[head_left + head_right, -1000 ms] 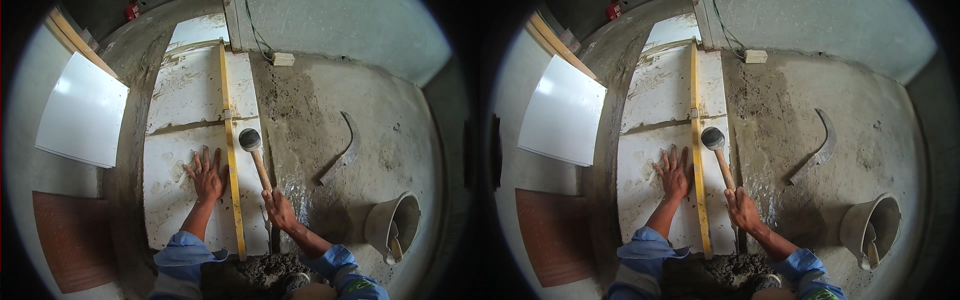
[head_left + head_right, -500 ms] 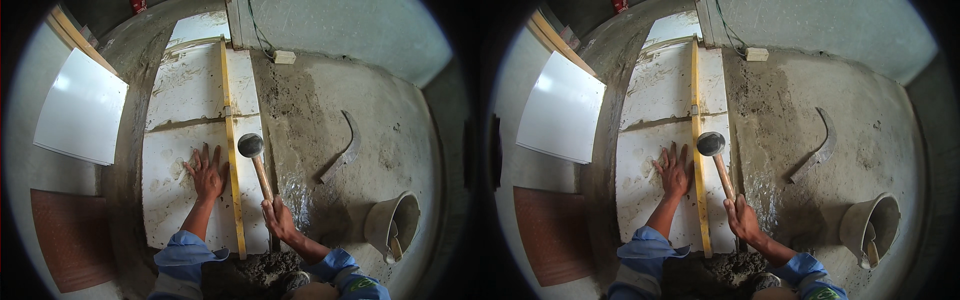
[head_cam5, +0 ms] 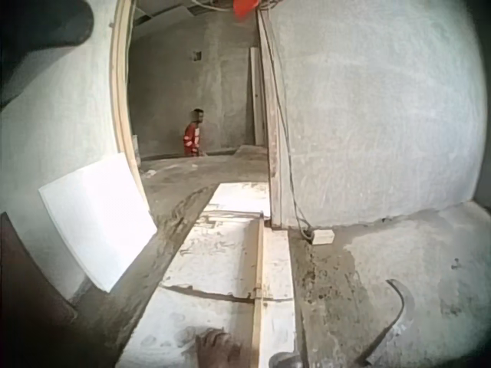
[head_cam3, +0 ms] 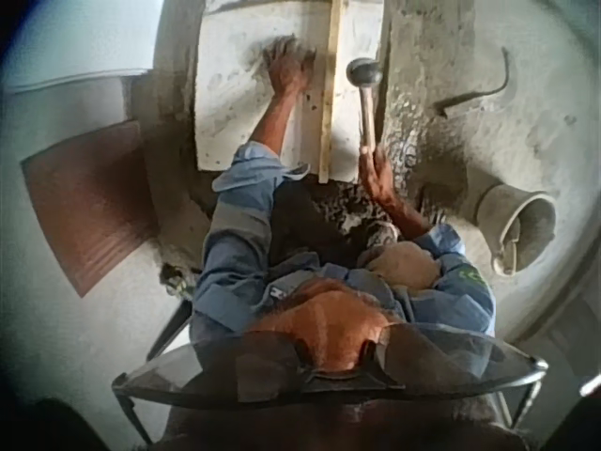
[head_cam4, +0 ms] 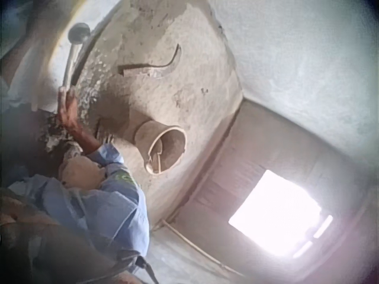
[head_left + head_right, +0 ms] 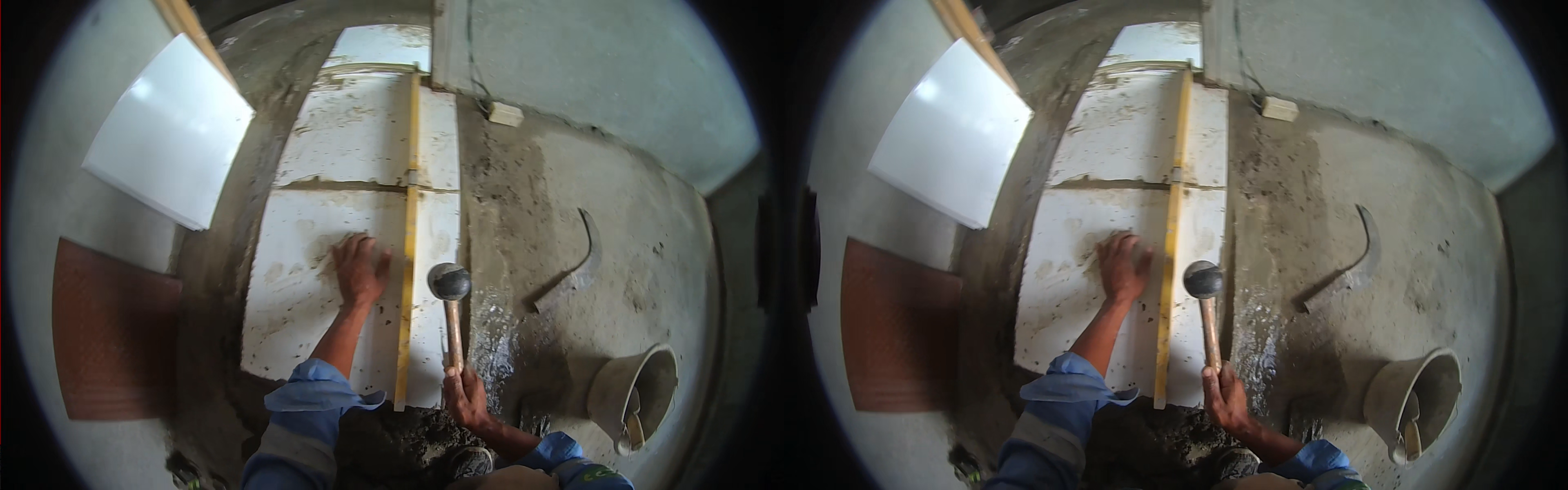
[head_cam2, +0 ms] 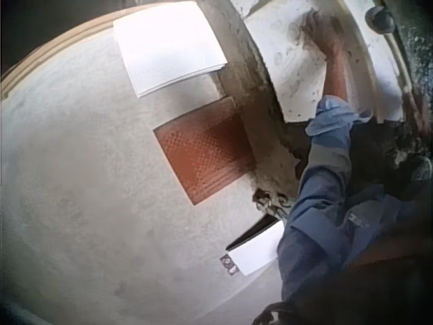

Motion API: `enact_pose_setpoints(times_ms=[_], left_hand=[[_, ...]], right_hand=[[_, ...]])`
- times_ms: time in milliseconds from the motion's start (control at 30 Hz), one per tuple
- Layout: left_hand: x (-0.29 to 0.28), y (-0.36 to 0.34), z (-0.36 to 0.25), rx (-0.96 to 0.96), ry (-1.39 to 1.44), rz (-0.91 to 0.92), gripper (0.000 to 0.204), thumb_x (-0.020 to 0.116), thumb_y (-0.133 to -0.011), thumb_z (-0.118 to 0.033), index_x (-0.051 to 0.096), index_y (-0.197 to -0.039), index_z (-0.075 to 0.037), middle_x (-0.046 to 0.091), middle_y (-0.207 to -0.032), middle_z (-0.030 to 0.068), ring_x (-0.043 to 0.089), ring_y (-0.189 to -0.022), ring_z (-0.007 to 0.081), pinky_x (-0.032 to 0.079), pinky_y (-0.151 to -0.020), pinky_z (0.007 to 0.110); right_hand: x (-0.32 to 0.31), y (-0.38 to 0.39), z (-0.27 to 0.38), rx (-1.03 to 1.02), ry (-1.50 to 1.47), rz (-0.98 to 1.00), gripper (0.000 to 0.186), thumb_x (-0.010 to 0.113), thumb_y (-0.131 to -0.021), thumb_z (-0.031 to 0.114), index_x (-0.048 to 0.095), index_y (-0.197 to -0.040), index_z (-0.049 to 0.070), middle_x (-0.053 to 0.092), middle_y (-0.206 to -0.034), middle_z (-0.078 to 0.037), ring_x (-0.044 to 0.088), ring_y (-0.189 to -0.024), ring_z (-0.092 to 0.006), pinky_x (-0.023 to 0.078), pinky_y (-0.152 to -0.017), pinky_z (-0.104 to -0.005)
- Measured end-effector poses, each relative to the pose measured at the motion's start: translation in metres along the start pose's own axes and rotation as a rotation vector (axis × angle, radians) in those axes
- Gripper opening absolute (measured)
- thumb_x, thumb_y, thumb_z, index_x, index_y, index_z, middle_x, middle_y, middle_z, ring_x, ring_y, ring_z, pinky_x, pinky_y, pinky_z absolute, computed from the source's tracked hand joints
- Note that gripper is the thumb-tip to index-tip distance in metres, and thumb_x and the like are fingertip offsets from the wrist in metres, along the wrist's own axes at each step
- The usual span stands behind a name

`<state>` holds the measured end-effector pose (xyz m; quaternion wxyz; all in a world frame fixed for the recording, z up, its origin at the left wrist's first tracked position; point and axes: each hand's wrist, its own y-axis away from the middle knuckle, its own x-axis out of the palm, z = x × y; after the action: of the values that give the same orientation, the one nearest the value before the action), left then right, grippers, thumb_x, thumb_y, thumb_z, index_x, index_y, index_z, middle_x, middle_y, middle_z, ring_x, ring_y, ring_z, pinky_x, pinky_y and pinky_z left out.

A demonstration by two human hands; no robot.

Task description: Installing floor tiles by placing them on a mortar bed and leveling them with a mallet and spirit level.

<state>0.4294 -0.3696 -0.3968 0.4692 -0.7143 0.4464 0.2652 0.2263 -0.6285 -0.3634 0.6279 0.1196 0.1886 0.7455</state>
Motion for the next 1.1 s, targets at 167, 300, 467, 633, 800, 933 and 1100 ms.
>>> enact_pose_setpoints(times_ms=[167,300,467,633,800,933,1100], left_hand=[[-0.029,0.009,0.032,0.042,0.049,0.03,0.047,0.071,-0.091,-0.033,0.058,-0.128,-0.008,0.056,-0.136,0.0152,0.048,-0.133,0.0373,0.031,-0.113,0.063],[-0.067,0.049,0.082,-0.154,-0.276,0.135,0.075,0.061,-0.093,-0.052,0.043,-0.15,-0.008,0.039,-0.153,0.0256,0.029,-0.147,0.0437,0.019,-0.116,0.067],[-0.093,0.069,0.108,-0.303,-0.384,0.22,0.095,0.052,-0.09,-0.071,0.029,-0.158,-0.009,0.022,-0.163,0.0263,0.015,-0.152,0.0446,0.008,-0.115,0.073],[-0.101,0.064,0.101,-0.346,-0.388,0.246,0.096,0.052,-0.09,-0.07,0.024,-0.159,-0.01,0.021,-0.164,0.0223,0.015,-0.153,0.0417,0.008,-0.116,0.072],[-0.095,0.069,0.113,-0.337,-0.427,0.211,0.096,0.051,-0.088,-0.073,0.029,-0.158,-0.011,0.024,-0.163,0.022,0.016,-0.153,0.0408,0.005,-0.116,0.071],[-0.094,0.064,0.104,-0.294,-0.414,0.166,0.096,0.051,-0.089,-0.072,0.03,-0.157,-0.008,0.026,-0.162,0.0235,0.017,-0.152,0.0415,0.006,-0.116,0.071],[-0.099,0.065,0.104,-0.323,-0.399,0.21,0.096,0.05,-0.09,-0.072,0.029,-0.158,-0.008,0.025,-0.162,0.0243,0.015,-0.153,0.0422,0.005,-0.117,0.07]], right_hand=[[0.003,-0.002,0.005,-0.43,0.406,-0.033,0.037,0.042,-0.109,0.035,0.05,-0.094,0.002,0.043,-0.061,0.001,0.042,-0.051,-0.0096,0.034,-0.046,-0.0292],[0.029,-0.008,0.087,-0.273,-0.062,0.14,0.04,0.04,-0.109,0.038,0.05,-0.109,-0.001,0.043,-0.061,0.003,0.039,-0.046,-0.0059,0.034,-0.044,-0.0247],[0.1,-0.044,0.146,-0.189,-0.305,0.342,0.039,0.043,-0.108,0.04,0.05,-0.11,0.002,0.046,-0.065,0.002,0.044,-0.046,-0.0083,0.038,-0.042,-0.0256],[0.172,-0.122,0.126,-0.005,0.009,0.375,0.041,0.045,-0.107,0.043,0.049,-0.104,0.002,0.051,-0.067,-0.006,0.052,-0.049,-0.0168,0.045,-0.045,-0.0344],[0.201,-0.151,0.087,-0.572,0.427,0.19,0.044,0.045,-0.107,0.038,0.049,-0.103,-0.005,0.056,-0.077,-0.031,0.059,-0.078,-0.0533,0.047,-0.066,-0.0561],[0.182,-0.186,0.065,-0.943,0.711,0.249,0.041,0.042,-0.108,0.035,0.047,-0.103,-0.005,0.053,-0.081,-0.034,0.055,-0.078,-0.0579,0.044,-0.068,-0.0591],[0.181,-0.166,0.082,-0.84,0.587,0.197,0.023,0.047,-0.105,0.012,0.047,-0.118,-0.007,0.051,-0.082,-0.024,0.053,-0.062,-0.0441,0.043,-0.05,-0.0515]])
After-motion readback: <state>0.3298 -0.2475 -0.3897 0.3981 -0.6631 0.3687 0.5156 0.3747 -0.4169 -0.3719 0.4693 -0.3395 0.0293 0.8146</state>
